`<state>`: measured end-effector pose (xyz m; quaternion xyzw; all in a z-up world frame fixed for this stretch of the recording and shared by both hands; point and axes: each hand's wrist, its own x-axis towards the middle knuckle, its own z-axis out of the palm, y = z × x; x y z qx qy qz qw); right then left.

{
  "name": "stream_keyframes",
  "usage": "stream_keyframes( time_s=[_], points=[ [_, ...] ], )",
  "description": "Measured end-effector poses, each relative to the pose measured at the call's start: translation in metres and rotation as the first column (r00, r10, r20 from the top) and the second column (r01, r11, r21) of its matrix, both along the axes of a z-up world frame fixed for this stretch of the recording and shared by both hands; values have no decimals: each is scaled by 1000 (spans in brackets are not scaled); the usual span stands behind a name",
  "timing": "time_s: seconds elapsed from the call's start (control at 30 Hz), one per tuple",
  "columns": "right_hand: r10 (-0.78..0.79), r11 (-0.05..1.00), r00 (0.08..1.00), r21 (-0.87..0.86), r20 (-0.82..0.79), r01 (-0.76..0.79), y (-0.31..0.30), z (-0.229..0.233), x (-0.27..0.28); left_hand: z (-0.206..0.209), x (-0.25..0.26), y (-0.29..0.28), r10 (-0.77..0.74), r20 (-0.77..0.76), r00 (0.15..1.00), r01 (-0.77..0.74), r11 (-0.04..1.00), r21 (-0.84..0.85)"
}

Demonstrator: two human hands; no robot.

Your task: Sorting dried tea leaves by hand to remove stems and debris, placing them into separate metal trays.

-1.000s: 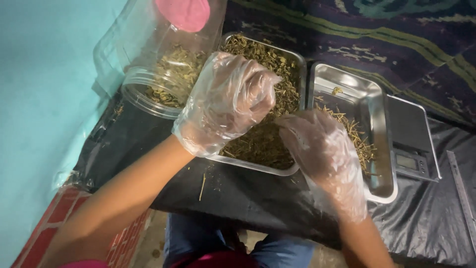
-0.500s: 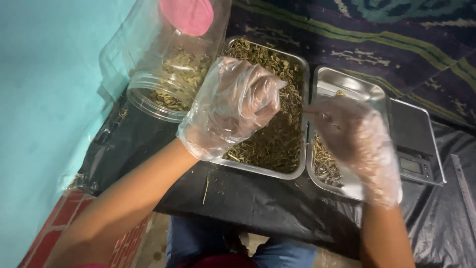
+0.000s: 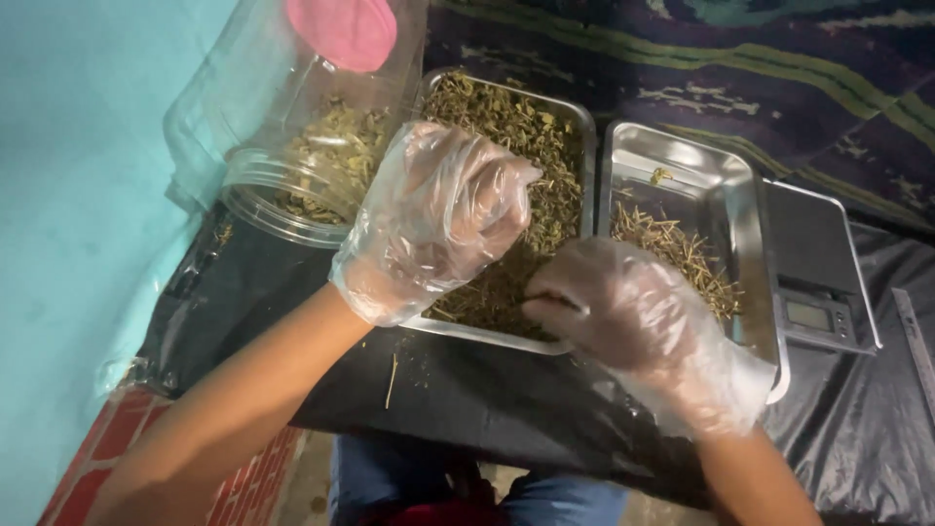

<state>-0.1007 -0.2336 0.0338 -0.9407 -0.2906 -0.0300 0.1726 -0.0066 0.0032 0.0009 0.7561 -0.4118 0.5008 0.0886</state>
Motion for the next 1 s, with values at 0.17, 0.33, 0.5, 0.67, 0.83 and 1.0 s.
stream_keyframes(
  time_s=[0.17, 0.33, 0.5, 0.67, 0.83, 1.0],
  points=[
    [-322, 797, 907, -595, -270, 106, 17, -16, 6, -5, 1, -3, 46, -170, 984, -48, 999, -11],
    [-146, 972, 981, -205, -126, 119, 8, -55, 8, -2, 1, 0, -60, -88, 994, 49, 992, -120],
    [-142, 989, 987, 42, -78, 145, 14, -38, 13, -4, 5, -2, -129, -112, 985, 109, 979, -170],
    [-12, 979, 999, 204, -41, 20, 10, -20, 13, -1, 3, 0, -133, -99, 986, 116, 980, -161],
    [-32, 899, 981, 424, -193, 113, -1, -28, 18, 1, -2, 2, -136, -135, 982, 110, 978, -179],
    [-14, 856, 989, 510, -147, 88, -16, -34, 17, 0, -1, 3, -60, -194, 979, 39, 993, -109]
  ],
)
